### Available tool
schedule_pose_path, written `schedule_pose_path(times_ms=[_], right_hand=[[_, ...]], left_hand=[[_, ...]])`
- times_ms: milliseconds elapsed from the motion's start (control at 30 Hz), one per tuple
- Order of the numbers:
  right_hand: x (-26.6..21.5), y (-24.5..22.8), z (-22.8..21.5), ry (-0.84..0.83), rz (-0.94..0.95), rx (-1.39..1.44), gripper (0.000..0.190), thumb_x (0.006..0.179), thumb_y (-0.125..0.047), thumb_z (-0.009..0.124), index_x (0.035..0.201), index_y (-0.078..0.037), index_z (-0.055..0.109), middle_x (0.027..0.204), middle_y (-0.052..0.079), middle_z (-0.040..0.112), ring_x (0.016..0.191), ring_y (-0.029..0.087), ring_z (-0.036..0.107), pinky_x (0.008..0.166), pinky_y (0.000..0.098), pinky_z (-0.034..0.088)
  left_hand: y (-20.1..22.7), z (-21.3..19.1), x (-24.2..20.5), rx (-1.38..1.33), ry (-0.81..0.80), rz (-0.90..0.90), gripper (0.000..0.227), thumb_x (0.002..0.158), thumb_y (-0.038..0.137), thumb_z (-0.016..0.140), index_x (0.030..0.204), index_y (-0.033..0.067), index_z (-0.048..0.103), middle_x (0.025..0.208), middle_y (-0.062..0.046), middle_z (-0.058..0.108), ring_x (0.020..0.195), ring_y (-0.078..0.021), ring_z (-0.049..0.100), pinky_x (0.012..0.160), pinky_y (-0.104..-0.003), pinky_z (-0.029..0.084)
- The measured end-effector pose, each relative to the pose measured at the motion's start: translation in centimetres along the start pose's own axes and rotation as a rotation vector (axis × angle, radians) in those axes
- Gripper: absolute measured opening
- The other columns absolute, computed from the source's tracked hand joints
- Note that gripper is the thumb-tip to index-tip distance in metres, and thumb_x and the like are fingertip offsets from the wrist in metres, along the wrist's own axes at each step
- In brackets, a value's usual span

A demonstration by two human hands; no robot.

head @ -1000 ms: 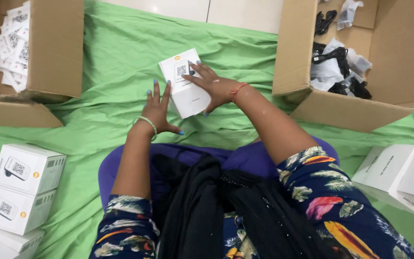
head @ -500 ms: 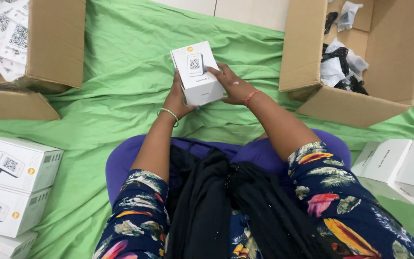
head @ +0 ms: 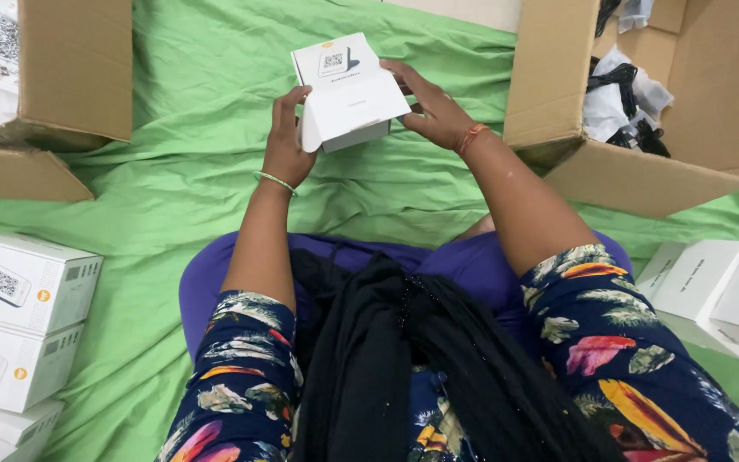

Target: The person unboxes small electronics or devices from their packaging and sorts them into larger boxes.

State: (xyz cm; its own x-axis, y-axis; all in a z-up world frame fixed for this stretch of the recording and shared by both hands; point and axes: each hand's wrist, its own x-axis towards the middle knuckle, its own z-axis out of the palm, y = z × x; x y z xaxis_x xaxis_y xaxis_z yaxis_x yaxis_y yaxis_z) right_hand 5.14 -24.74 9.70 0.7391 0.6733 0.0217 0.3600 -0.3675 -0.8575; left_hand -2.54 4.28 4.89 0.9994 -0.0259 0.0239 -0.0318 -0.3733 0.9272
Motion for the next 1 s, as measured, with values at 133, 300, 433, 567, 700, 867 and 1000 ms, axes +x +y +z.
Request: schedule_pose_path(times_ms=[133, 300, 433, 567, 700, 867, 1000], right_hand=[[0.7, -0.9, 0.5, 0.054, 0.134, 0.137, 0.078, 0.094, -0.030, 0.062, 0.164, -0.018, 0.031, 0.157, 0.015, 0.053, 0.143, 0.028, 0.054, 0.104, 0.0415, 0.057], [1.7, -3.4, 1.6, 0.120, 0.384, 0.001, 0.054, 0.102, -0.034, 0.060, 0.148, -0.008, 0.051, 0.135, 0.014, 0.068, 0.112, 0.023, 0.071, 0.086, 0.0357, 0.066], [0.8, -4.9, 2.8, 0.035, 0.774, 0.148, 0.049, 0.102, -0.038, 0.061, 0.137, -0.004, 0.054, 0.122, 0.020, 0.070, 0.090, 0.023, 0.073, 0.078, 0.0368, 0.065], [-0.2, -5.8, 5.4, -0.297, 0.649, 0.502, 0.055, 0.106, -0.044, 0.055, 0.125, 0.007, 0.060, 0.117, 0.025, 0.069, 0.092, 0.029, 0.070, 0.083, 0.0403, 0.058], [1.3, -7.5, 8.3, 0.008, -0.085, -0.222, 0.037, 0.099, -0.021, 0.059, 0.127, 0.001, 0.066, 0.123, 0.018, 0.069, 0.117, 0.035, 0.063, 0.101, 0.0473, 0.050], [4.1, -3.3, 10.1, 0.083, -0.068, -0.731, 0.033, 0.092, -0.021, 0.062, 0.116, 0.000, 0.069, 0.118, 0.022, 0.068, 0.109, 0.041, 0.063, 0.095, 0.0520, 0.049], [5.5, -1.5, 10.6, 0.033, -0.079, -0.751, 0.034, 0.092, -0.026, 0.062, 0.118, -0.005, 0.070, 0.116, 0.020, 0.069, 0.106, 0.039, 0.064, 0.096, 0.0514, 0.049]], left_hand=[[-2.3, 0.9, 1.4, 0.307, 0.246, 0.425, 0.065, 0.097, 0.003, 0.071, 0.152, 0.0213, 0.041, 0.152, -0.011, 0.045, 0.140, -0.0399, 0.054, 0.117, -0.041, 0.049], [-0.3, 0.8, 1.6, 0.046, 0.193, 0.343, 0.056, 0.101, 0.002, 0.064, 0.152, 0.0137, 0.044, 0.155, -0.010, 0.047, 0.141, -0.0311, 0.054, 0.117, -0.042, 0.047], [-0.5, 0.9, 1.7, 0.150, 0.236, 0.431, 0.052, 0.098, -0.005, 0.058, 0.145, 0.0150, 0.054, 0.155, -0.007, 0.053, 0.146, -0.0330, 0.051, 0.119, -0.043, 0.046], [-0.4, 0.8, 1.8, 0.095, 0.306, 0.355, 0.051, 0.099, -0.008, 0.052, 0.143, 0.0168, 0.056, 0.150, -0.007, 0.059, 0.142, -0.0312, 0.057, 0.115, -0.039, 0.050], [-0.3, 0.7, 1.7, 0.094, 0.294, 0.379, 0.053, 0.097, -0.009, 0.051, 0.143, 0.0162, 0.055, 0.151, -0.009, 0.058, 0.142, -0.0328, 0.055, 0.114, -0.040, 0.050], [-0.2, 0.5, 1.8, 0.058, 0.281, 0.356, 0.053, 0.099, -0.008, 0.050, 0.147, 0.0158, 0.053, 0.149, -0.008, 0.060, 0.143, -0.0317, 0.056, 0.116, -0.041, 0.049], [-0.2, 0.5, 1.5, 0.062, 0.232, 0.314, 0.050, 0.101, -0.004, 0.052, 0.147, 0.0157, 0.054, 0.153, -0.009, 0.055, 0.143, -0.0319, 0.054, 0.113, -0.040, 0.050]])
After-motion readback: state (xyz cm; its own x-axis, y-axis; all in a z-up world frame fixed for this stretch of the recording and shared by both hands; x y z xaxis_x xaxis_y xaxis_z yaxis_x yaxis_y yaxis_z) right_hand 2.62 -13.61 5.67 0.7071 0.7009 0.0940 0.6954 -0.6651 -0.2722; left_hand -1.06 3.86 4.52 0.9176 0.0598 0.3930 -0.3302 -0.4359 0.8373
